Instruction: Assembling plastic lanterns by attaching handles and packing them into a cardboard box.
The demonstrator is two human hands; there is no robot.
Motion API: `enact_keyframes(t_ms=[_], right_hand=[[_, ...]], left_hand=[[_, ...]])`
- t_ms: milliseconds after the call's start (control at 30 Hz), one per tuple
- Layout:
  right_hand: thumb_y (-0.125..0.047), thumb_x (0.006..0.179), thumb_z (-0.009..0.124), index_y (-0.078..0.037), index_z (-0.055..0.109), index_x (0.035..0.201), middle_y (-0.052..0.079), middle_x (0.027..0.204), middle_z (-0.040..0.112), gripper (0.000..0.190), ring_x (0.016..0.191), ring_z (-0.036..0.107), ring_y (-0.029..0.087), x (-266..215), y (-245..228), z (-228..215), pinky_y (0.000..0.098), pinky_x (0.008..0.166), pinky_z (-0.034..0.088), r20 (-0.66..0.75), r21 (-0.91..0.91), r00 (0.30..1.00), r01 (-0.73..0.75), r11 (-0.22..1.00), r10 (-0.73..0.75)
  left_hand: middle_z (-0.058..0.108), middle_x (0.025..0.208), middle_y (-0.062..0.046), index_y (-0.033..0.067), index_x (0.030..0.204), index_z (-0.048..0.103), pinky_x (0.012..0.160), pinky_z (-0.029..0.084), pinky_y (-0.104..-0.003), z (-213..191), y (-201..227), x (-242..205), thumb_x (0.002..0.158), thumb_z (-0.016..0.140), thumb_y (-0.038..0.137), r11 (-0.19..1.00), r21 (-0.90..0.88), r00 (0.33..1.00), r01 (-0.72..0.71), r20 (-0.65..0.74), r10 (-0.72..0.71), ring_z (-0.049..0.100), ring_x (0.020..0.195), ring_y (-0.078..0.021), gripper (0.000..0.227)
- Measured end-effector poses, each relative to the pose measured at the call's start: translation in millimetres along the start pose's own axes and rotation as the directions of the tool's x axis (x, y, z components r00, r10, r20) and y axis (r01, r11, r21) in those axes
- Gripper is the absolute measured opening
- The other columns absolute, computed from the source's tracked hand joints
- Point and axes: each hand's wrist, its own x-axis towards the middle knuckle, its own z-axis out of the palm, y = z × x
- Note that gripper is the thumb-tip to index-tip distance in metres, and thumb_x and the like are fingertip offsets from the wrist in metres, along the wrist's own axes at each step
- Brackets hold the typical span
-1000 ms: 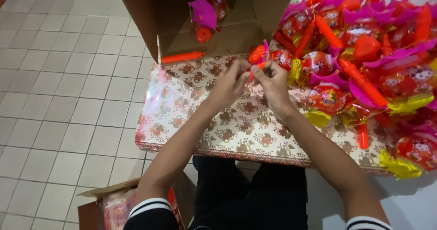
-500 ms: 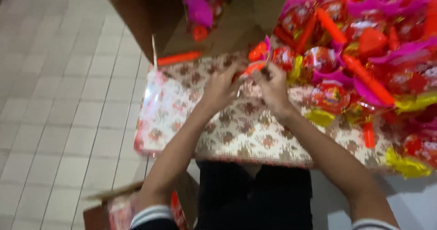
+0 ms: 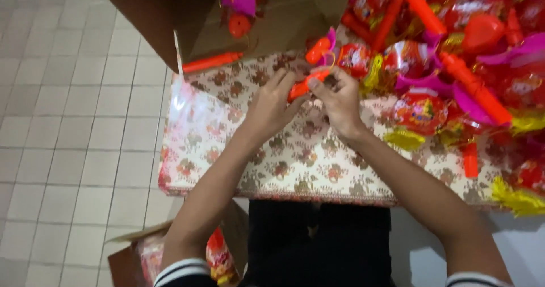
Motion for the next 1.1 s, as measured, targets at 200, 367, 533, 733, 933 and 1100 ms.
enact_keyframes(t_ms=[200,367,533,733,933,1100], right_hand=[[-0.031,0.088,0.087,0.000,0.068,0.108,0.006,0.081,0.067,0.041,0.069,0.072,0.013,8.0,21.4,-9.6,0.0215,0.058,0.058,-0.023,0.068,0.998,-0.054,0.996,0.056],[-0.033,0.089,0.086,-0.001,0.070,0.105,0.009,0.081,0.068,0.040,0.070,0.073,0.016,7.9,22.3,-11.8,0.0244,0.058,0.060,-0.048,0.030,0.998,-0.036,0.999,0.038],[-0.035,0.091,0.083,-0.005,0.072,0.115,0.005,0.094,0.068,0.040,0.085,0.064,0.008,9.2,8.8,-5.6,0.0227,0.074,0.056,0.004,0.022,0.999,0.033,0.999,-0.033],[-0.030,0.092,0.079,0.002,0.067,0.126,0.017,0.108,0.066,0.048,0.092,0.066,0.020,-1.3,-11.3,2.2,0.0309,0.078,0.062,0.071,0.113,0.997,-0.048,0.992,0.040],[-0.025,0.089,0.084,0.001,0.065,0.120,0.009,0.100,0.066,0.044,0.082,0.069,0.010,5.5,1.1,0.0,0.0240,0.073,0.064,0.017,0.129,0.996,-0.084,0.988,0.082],[-0.022,0.086,0.087,0.004,0.061,0.111,0.013,0.093,0.064,0.044,0.074,0.073,0.018,7.1,6.4,-4.1,0.0307,0.069,0.068,-0.031,0.163,0.993,-0.109,0.981,0.115]], left_hand=[[0.068,0.104,-0.014,0.0073,0.117,0.071,0.072,0.062,-0.048,-7.2,1.2,2.8,0.087,0.081,0.010,0.999,0.037,1.000,0.001,-0.019,0.000,0.073,0.091,-0.0383,0.031],[0.069,0.099,-0.014,0.0082,0.121,0.071,0.073,0.062,-0.047,5.2,-8.9,1.3,0.089,0.081,0.012,1.000,-0.017,0.999,0.017,-0.032,-0.017,0.074,0.089,-0.0378,0.034],[0.070,0.082,-0.012,0.0068,0.112,0.071,0.067,0.060,-0.043,-8.3,-1.7,6.2,0.102,0.063,0.024,0.990,-0.119,0.997,0.081,0.017,-0.079,0.073,0.074,-0.0340,0.021],[0.071,0.080,-0.016,0.0091,0.117,0.067,0.064,0.058,-0.048,-18.2,7.8,1.7,0.103,0.059,0.030,0.989,-0.084,0.990,0.118,0.082,-0.111,0.073,0.071,-0.0376,0.026],[0.070,0.091,-0.021,0.0148,0.127,0.055,0.071,0.060,-0.053,-9.5,8.3,3.0,0.095,0.072,0.030,0.986,-0.036,0.977,0.163,0.143,-0.156,0.075,0.079,-0.0432,0.040],[0.068,0.086,-0.017,0.0155,0.122,0.057,0.068,0.060,-0.049,1.4,1.2,3.0,0.097,0.071,0.027,0.990,0.065,0.987,0.122,0.094,-0.128,0.075,0.077,-0.0391,0.031]])
